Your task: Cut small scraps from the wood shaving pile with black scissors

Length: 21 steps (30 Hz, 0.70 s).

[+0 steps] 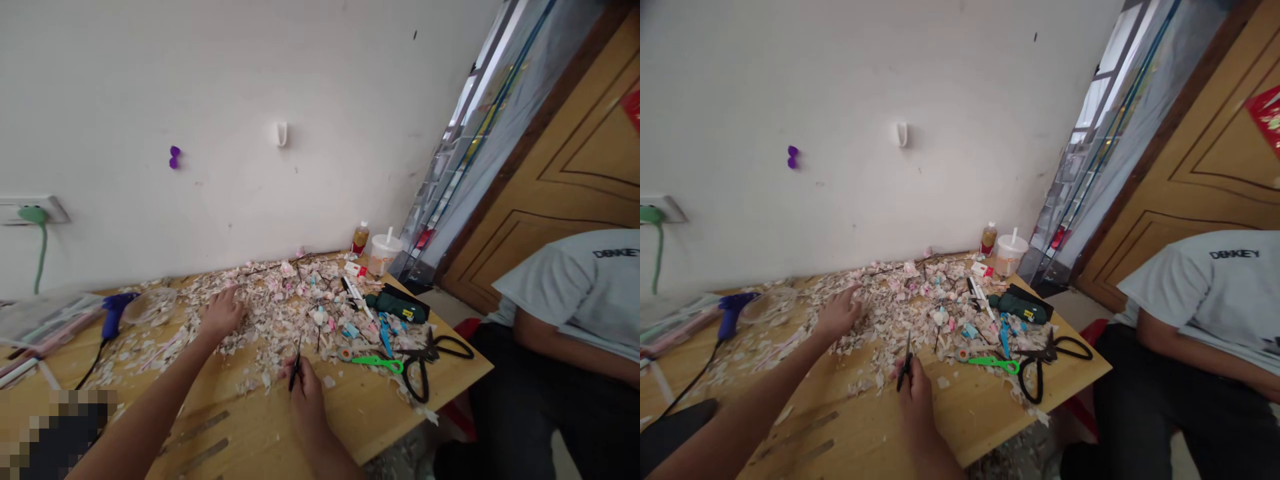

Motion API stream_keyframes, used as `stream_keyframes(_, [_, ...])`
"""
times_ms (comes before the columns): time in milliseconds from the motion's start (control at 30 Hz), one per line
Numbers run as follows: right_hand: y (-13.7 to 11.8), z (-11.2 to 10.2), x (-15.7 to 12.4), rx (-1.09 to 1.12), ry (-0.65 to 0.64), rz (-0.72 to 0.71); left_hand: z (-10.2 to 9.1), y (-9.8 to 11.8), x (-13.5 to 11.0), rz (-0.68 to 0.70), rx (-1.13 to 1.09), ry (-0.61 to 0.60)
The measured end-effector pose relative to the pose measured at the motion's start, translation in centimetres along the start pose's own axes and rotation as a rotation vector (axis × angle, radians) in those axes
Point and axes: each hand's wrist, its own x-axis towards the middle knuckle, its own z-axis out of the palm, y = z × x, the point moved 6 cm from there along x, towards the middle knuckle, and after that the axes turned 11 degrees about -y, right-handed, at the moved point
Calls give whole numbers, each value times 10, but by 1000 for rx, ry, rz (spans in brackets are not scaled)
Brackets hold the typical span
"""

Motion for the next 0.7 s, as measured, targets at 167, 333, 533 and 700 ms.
stream_keyframes(167, [-3, 1, -1, -76, -41, 6, 26, 17, 8, 21, 13, -70])
stream_keyframes(333, [9, 2, 3, -82, -45, 27, 52, 15, 18, 27, -46, -60])
stream_keyframes(533, [13, 3, 5, -99, -69, 21, 32, -2, 30, -110, -133, 8])
stream_keyframes(700, [9, 5, 5, -113, -94, 20, 0, -12, 40, -125, -153, -10])
